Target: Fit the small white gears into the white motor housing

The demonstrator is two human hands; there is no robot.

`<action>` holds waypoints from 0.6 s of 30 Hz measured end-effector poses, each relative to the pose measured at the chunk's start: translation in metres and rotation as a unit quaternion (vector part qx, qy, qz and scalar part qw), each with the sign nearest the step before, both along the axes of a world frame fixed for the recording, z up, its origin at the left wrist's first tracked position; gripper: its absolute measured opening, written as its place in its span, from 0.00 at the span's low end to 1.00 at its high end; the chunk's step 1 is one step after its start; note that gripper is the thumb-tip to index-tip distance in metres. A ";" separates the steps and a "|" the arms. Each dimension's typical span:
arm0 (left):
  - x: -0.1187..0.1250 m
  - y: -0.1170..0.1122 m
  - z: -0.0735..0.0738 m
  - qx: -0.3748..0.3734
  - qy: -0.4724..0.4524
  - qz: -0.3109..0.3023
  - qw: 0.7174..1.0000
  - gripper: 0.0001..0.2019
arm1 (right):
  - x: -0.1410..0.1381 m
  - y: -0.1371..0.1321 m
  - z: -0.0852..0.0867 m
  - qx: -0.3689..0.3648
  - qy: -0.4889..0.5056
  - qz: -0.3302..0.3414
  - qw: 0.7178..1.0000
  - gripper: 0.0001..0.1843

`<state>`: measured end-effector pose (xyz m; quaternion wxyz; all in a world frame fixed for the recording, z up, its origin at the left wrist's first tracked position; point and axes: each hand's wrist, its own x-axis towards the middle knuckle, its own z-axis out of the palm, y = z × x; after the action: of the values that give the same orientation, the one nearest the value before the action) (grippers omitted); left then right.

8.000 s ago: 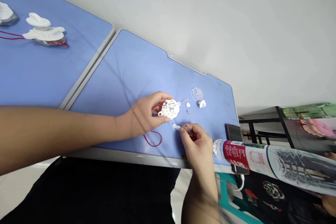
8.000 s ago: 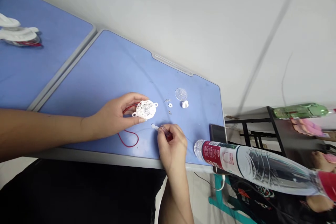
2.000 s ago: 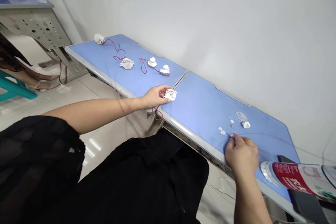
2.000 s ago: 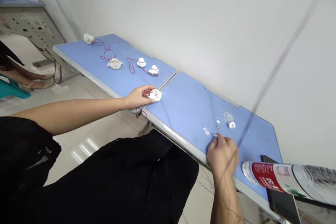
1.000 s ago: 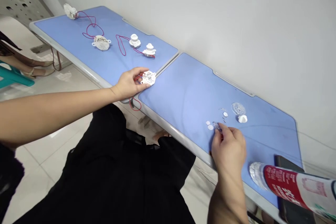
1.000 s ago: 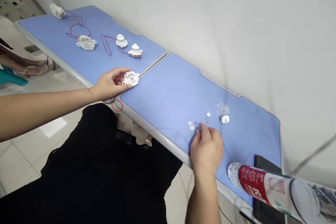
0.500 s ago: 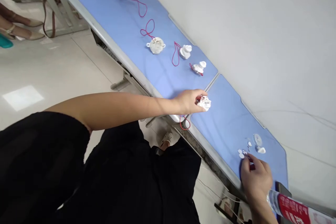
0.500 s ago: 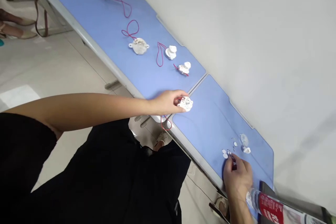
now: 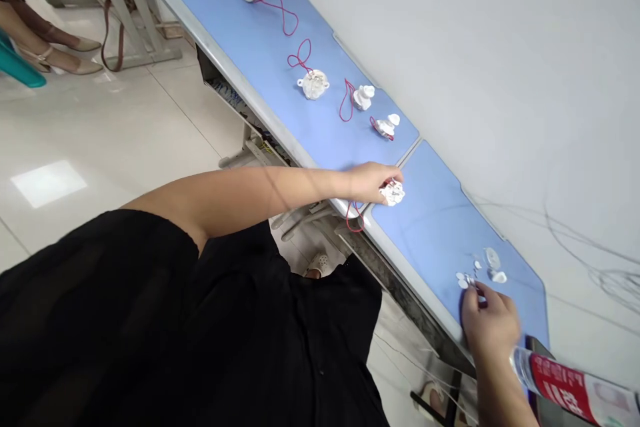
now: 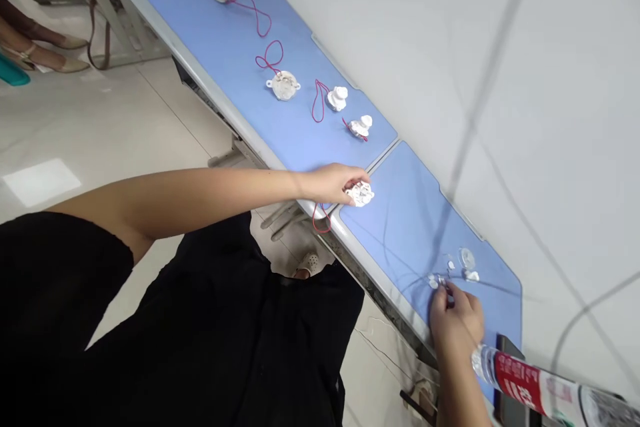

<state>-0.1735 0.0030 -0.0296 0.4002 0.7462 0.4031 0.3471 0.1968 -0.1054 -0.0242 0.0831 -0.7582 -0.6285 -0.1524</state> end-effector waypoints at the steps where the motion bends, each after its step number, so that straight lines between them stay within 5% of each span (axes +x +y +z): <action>1: 0.000 0.002 0.000 0.009 0.011 0.017 1.000 0.25 | 0.002 0.001 -0.001 0.002 0.001 0.000 1.000 0.21; 9: 0.015 0.015 0.003 0.027 0.022 0.049 0.998 0.27 | 0.007 0.006 -0.008 0.009 0.015 0.005 1.000 0.20; 18: 0.063 0.018 0.009 0.058 0.118 -0.036 0.991 0.28 | 0.001 0.006 -0.012 0.020 0.045 -0.018 0.999 0.19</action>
<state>-0.1104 0.0208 -0.0210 0.3179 0.8181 0.3993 0.2648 0.1982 -0.0992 -0.0362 0.1242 -0.7739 -0.6068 -0.1321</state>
